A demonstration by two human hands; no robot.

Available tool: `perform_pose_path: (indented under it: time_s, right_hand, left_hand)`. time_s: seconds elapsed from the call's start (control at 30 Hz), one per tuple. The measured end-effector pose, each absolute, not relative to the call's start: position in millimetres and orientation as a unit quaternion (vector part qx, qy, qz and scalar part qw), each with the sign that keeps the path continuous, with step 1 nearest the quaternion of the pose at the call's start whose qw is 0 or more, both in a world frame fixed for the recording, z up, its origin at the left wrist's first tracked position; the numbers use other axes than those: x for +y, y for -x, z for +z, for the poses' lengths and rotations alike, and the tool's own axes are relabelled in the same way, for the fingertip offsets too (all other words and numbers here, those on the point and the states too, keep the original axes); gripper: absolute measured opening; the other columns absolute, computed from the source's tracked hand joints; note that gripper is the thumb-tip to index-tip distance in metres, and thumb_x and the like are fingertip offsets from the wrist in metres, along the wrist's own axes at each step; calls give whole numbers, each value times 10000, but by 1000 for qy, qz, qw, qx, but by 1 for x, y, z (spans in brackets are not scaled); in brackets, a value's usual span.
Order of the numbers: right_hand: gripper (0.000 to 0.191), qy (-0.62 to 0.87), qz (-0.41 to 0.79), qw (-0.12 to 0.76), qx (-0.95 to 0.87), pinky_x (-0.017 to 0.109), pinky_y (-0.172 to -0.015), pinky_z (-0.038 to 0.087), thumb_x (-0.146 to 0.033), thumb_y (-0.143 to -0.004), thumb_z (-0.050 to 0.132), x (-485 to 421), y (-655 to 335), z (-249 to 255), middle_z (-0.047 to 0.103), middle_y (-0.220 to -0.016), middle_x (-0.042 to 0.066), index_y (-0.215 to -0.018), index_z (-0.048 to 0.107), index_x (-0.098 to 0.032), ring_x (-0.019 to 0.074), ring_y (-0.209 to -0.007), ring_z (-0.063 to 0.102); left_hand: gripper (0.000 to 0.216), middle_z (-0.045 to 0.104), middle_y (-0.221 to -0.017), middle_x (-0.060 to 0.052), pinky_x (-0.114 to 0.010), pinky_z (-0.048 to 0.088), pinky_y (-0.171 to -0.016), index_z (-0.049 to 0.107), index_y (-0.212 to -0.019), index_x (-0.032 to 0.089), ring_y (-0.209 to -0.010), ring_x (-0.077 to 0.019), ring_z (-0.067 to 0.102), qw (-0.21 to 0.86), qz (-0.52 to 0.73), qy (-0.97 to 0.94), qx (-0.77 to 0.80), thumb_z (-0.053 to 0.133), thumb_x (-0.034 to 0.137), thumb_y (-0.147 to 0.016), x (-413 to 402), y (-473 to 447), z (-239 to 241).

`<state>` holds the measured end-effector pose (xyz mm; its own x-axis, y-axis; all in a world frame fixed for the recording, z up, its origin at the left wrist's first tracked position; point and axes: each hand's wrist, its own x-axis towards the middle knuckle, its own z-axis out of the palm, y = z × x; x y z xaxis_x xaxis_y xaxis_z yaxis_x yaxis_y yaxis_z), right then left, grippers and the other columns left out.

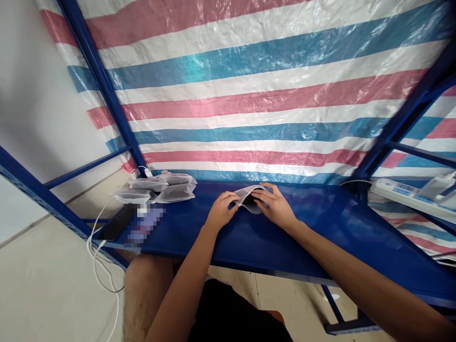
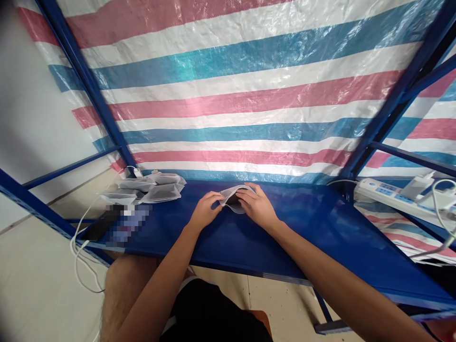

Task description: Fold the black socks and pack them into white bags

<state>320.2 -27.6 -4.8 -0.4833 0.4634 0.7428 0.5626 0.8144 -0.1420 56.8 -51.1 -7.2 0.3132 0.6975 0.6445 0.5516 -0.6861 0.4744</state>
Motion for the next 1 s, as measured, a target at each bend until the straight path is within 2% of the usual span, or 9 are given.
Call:
perform_pose_path:
  time_s: [0.03, 0.1, 0.23, 0.37, 0.6, 0.73, 1.0]
  right_hand:
    - [320, 298, -55, 420, -856, 681, -1150, 508, -226, -1038, 613, -30, -321, -4, 764, -1298, 59, -1317, 747, -308, 379, -1449, 524]
    - [307, 290, -48, 427, -855, 695, -1151, 498, -265, -1029, 653, -35, -320, -1, 754, -1293, 68, -1317, 742, -327, 380, -1425, 545]
    - [308, 265, -52, 415, -869, 675, -1160, 487, -321, -1016, 703, -43, -311, 2, 718, -1335, 82, -1320, 741, -356, 376, -1411, 543]
    - [264, 257, -56, 400, -878, 624, -1139, 504, -259, -1043, 643, -40, -306, 3, 763, -1226, 64, -1254, 770, -356, 357, -1362, 559]
    - [174, 292, -100, 409, -859, 614, -1112, 472, -295, -1050, 634, -19, -335, 13, 759, -1196, 81, -1154, 772, -284, 368, -1319, 571]
    - [180, 342, -106, 442, -822, 587, -1053, 506, -362, -1053, 624, -5, -359, 14, 730, -1150, 102, -1112, 766, -270, 347, -1175, 640]
    - [306, 396, 77, 485, -776, 451, -863, 631, -511, -1075, 565, -10, -352, -1, 749, -1065, 87, -1155, 722, -262, 279, -928, 736]
  left_hand:
    - [223, 756, -1178, -64, -397, 578, -1055, 762, -1180, 257, -1141, -224, 713, 87, 446, -803, 385, 632, 213, -1005, -49, -57, -8]
    - [199, 774, -1115, -51, -367, 599, -1011, 786, -1115, 257, -1072, -205, 736, 83, 460, -798, 382, 610, 214, -1032, -48, -59, -10]
    - [221, 795, -1140, -46, -360, 606, -1013, 800, -1141, 274, -1082, -204, 748, 42, 447, -815, 367, 589, 295, -1077, -51, -66, -13]
    - [263, 803, -1161, -49, -354, 611, -999, 800, -1151, 265, -1074, -197, 755, 26, 442, -827, 346, 546, 316, -1102, -53, -71, -14]
    - [239, 816, -1063, -49, -342, 581, -973, 807, -1057, 242, -1035, -200, 751, 35, 527, -772, 355, 584, 324, -1084, -55, -71, -6]
    - [226, 790, -1043, -64, -321, 560, -940, 785, -1036, 224, -1011, -200, 739, 54, 586, -706, 395, 589, 329, -1078, -53, -62, 0]
    - [280, 735, -999, -76, -290, 520, -830, 729, -1038, 206, -937, -198, 692, 55, 646, -601, 467, 546, 410, -1093, -43, -53, -8]
